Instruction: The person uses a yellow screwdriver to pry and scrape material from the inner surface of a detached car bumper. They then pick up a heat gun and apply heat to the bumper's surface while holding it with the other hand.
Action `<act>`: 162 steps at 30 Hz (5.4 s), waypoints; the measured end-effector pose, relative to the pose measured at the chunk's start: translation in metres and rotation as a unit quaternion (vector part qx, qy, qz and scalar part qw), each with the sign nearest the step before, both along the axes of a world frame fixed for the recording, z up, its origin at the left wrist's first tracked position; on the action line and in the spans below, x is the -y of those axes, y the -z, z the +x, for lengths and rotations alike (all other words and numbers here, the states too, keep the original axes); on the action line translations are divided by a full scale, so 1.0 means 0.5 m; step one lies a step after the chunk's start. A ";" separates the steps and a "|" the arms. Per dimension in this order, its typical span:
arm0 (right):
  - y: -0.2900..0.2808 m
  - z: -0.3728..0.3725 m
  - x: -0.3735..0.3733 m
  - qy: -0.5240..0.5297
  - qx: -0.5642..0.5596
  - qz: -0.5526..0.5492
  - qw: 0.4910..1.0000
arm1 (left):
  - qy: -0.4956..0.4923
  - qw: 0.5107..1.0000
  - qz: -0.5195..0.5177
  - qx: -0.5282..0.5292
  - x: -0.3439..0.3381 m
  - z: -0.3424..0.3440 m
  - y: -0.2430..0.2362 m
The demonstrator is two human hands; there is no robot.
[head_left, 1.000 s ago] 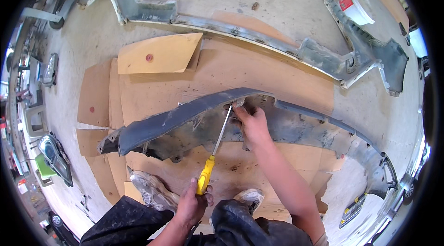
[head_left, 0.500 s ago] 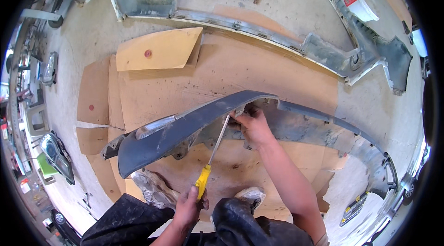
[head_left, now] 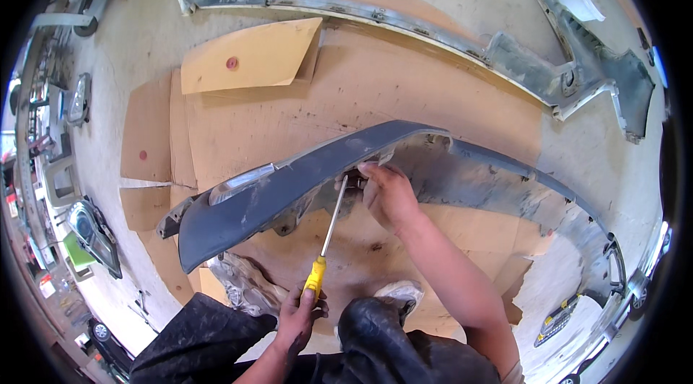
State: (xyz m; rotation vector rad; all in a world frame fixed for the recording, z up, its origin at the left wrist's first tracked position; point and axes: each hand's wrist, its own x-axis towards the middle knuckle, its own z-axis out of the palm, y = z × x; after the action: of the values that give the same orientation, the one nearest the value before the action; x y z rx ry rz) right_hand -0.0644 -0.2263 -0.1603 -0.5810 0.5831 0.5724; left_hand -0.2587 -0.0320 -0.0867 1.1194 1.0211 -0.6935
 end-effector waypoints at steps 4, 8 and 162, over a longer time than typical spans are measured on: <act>0.020 -0.013 -0.011 -0.087 0.059 -0.154 0.983 | -0.001 1.000 0.023 0.004 0.000 0.000 0.002; 0.005 -0.023 -0.030 -0.184 0.155 -0.202 0.949 | -0.017 0.999 0.043 0.014 0.001 -0.003 0.003; 0.016 0.052 -0.004 -0.294 0.363 -0.595 0.654 | -0.202 0.971 -0.047 -0.121 -0.062 0.090 0.077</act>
State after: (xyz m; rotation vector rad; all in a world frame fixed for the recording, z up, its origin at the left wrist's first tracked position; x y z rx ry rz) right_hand -0.0385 -0.2243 -0.1685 -2.2123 -0.1349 0.4246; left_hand -0.2136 -0.0011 -0.1252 0.7209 1.3627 -0.5482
